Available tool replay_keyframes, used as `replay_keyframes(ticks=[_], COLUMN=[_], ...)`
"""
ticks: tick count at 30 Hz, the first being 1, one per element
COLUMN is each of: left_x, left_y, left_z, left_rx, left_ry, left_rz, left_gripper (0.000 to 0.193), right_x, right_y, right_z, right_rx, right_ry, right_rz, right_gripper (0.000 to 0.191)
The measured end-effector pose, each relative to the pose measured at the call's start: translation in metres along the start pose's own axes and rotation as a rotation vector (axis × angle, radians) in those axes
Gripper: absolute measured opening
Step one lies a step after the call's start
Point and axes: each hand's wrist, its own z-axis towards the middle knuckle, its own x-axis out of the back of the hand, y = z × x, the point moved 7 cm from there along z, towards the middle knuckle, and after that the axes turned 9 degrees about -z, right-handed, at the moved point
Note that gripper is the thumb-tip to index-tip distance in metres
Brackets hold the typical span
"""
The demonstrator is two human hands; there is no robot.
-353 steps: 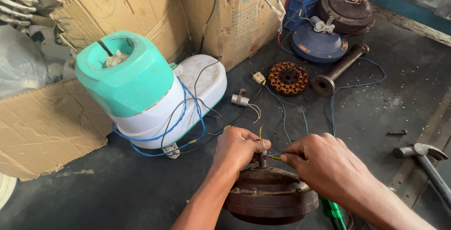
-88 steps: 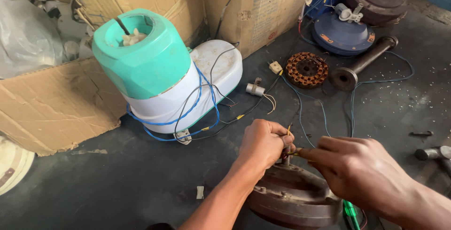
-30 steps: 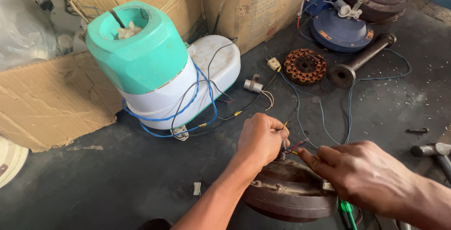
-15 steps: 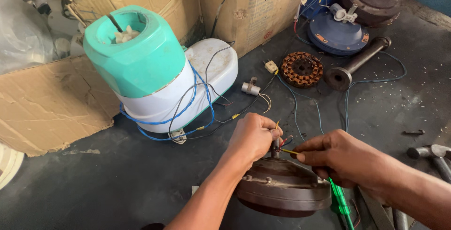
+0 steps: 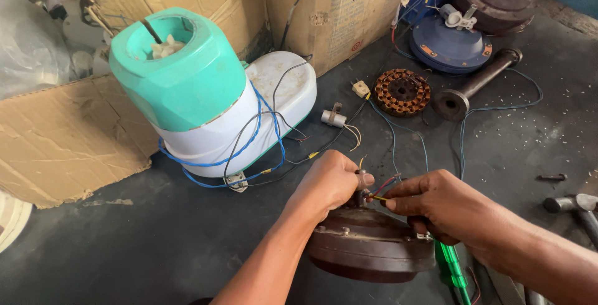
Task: The person works on a disassembled ceiling fan motor on a workshop bench, first handling the round motor housing, then twisting and connecting the fan's wires by hand and with a screwdriver, occasionally repositioning the housing while routing the wires.
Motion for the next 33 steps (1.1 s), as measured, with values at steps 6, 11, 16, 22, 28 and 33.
replay_keyframes(ticks=[6, 11, 16, 22, 28, 33], left_x=[0.001, 0.0, -0.004, -0.009, -0.009, -0.011], left_y=[0.005, 0.008, 0.01, 0.001, -0.009, -0.013], left_z=[-0.006, -0.009, -0.009, -0.004, 0.005, 0.01], left_rx=[0.056, 0.11, 0.094, 0.06, 0.037, 0.013], left_ry=[0.03, 0.034, 0.029, -0.015, -0.054, -0.098], left_rz=[-0.018, 0.048, -0.003, -0.138, -0.25, -0.328], left_gripper=[0.025, 0.024, 0.023, 0.025, 0.023, 0.023], right_x=[0.009, 0.01, 0.01, 0.002, 0.005, 0.014], right_y=[-0.027, -0.029, -0.033, -0.047, -0.035, -0.035], right_z=[-0.012, -0.016, -0.018, -0.034, -0.025, -0.026], right_rx=[0.166, 0.216, 0.433, 1.067, 1.077, 1.073], right_ry=[0.175, 0.257, 0.381, 0.549, 0.533, 0.568], right_rz=[-0.583, -0.685, -0.889, -1.086, -1.102, -0.984], right_gripper=[0.031, 0.032, 0.034, 0.049, 0.053, 0.046])
